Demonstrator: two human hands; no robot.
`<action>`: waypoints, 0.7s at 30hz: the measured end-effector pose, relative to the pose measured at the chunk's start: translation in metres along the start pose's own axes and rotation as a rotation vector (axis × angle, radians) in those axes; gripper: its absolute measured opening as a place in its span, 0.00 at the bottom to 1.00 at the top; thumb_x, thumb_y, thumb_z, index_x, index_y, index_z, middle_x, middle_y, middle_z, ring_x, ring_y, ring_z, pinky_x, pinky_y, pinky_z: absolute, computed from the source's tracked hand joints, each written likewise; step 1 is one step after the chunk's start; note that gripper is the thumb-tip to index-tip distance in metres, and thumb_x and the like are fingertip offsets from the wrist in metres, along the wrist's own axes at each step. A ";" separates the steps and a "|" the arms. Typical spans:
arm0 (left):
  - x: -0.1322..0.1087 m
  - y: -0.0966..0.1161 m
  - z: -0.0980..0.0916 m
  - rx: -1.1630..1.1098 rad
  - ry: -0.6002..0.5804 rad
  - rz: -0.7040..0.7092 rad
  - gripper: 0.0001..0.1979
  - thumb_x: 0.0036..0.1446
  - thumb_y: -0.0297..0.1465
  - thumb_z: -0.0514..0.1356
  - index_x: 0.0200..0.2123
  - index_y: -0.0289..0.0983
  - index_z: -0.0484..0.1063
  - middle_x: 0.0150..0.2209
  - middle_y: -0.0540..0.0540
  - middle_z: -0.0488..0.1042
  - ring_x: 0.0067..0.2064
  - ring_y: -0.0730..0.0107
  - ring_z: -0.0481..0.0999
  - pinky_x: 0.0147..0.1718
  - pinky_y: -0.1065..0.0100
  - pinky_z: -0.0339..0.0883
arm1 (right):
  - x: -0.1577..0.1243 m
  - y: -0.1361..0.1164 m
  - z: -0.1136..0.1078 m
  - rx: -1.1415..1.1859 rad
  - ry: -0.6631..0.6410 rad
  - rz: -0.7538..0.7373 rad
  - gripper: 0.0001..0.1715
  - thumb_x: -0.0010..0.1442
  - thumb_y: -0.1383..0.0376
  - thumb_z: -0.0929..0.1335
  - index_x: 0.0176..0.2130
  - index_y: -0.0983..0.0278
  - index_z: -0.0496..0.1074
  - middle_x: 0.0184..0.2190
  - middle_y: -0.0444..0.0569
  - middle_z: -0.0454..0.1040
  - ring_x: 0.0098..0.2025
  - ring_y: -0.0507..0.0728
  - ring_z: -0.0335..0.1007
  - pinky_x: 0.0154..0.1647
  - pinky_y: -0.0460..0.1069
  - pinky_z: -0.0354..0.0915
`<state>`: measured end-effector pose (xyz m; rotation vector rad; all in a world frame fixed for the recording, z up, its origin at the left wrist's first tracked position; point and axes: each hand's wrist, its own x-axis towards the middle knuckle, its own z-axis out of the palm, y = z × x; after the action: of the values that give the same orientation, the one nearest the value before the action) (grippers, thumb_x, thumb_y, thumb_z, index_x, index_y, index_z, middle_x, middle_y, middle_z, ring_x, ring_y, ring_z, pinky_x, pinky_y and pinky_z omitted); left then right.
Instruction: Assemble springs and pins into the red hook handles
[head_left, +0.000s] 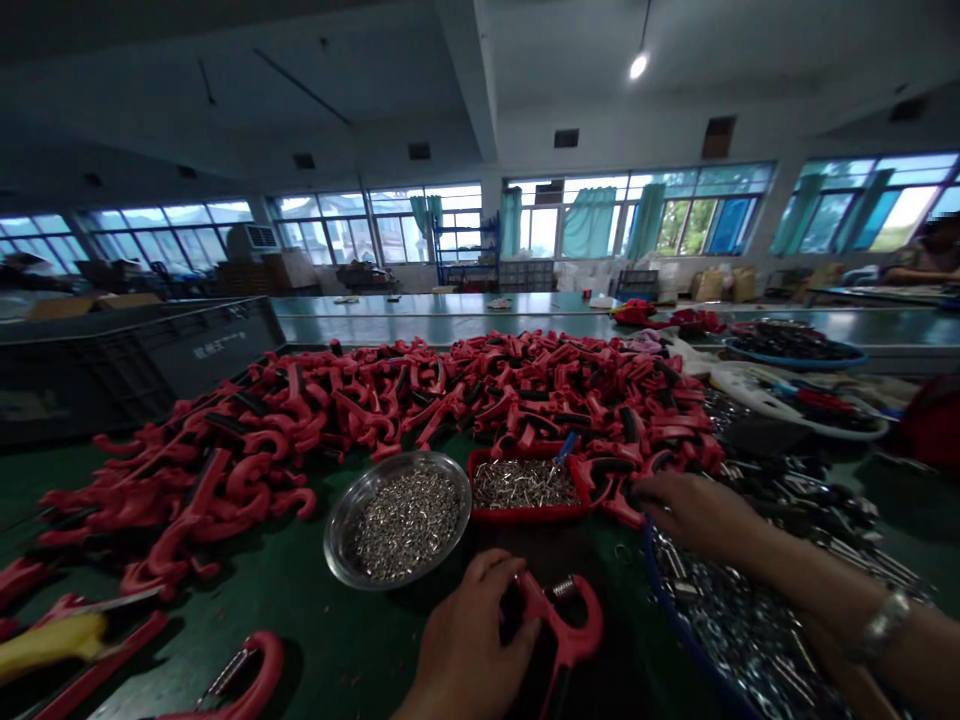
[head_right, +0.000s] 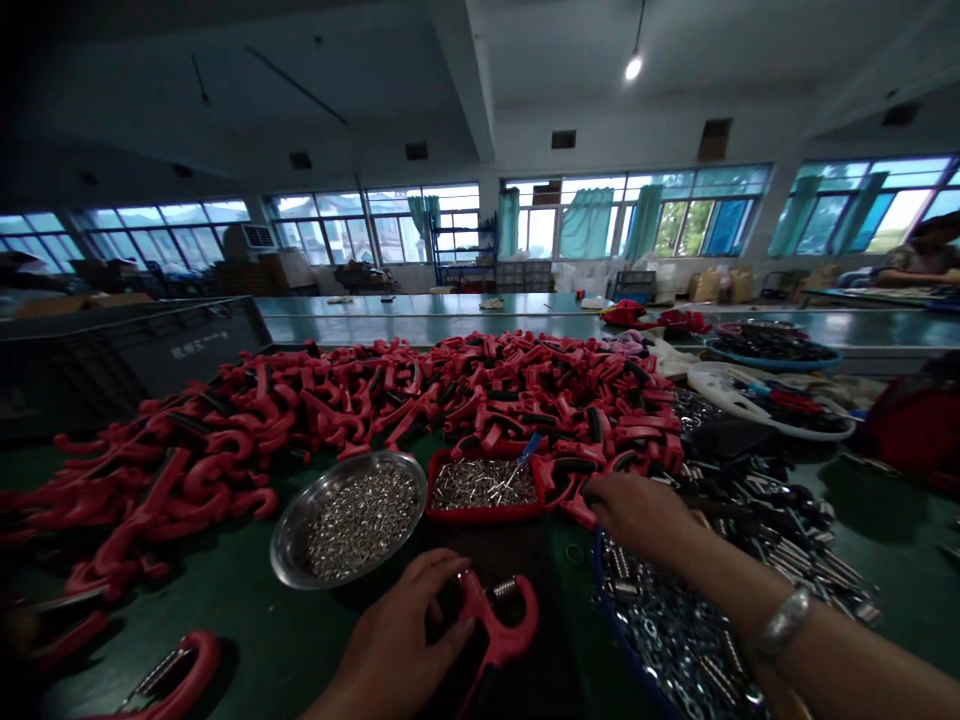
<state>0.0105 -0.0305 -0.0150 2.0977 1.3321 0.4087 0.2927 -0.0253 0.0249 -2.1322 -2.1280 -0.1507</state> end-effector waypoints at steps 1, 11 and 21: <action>0.000 0.000 0.000 -0.006 0.009 -0.008 0.23 0.48 0.35 0.54 0.51 0.42 0.64 0.55 0.49 0.61 0.33 0.72 0.71 0.37 0.68 0.65 | 0.005 -0.005 0.001 0.010 -0.007 -0.020 0.13 0.53 0.68 0.62 0.36 0.57 0.74 0.34 0.46 0.76 0.36 0.58 0.72 0.35 0.49 0.63; 0.003 -0.016 0.004 -0.165 0.026 0.065 0.25 0.49 0.37 0.56 0.52 0.40 0.63 0.54 0.46 0.61 0.35 0.71 0.70 0.39 0.69 0.64 | 0.085 -0.036 0.027 0.145 0.077 0.179 0.19 0.60 0.55 0.63 0.45 0.66 0.65 0.36 0.48 0.71 0.35 0.55 0.69 0.36 0.54 0.66; 0.006 -0.028 0.006 -0.258 0.020 0.047 0.30 0.49 0.40 0.57 0.55 0.35 0.59 0.52 0.42 0.64 0.37 0.69 0.70 0.40 0.68 0.64 | 0.094 -0.078 0.049 0.364 0.252 0.082 0.13 0.60 0.61 0.64 0.43 0.66 0.66 0.36 0.46 0.70 0.33 0.53 0.68 0.34 0.52 0.66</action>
<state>-0.0031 -0.0189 -0.0378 1.9170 1.1740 0.5907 0.2140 0.0757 -0.0066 -1.8755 -1.7680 -0.0196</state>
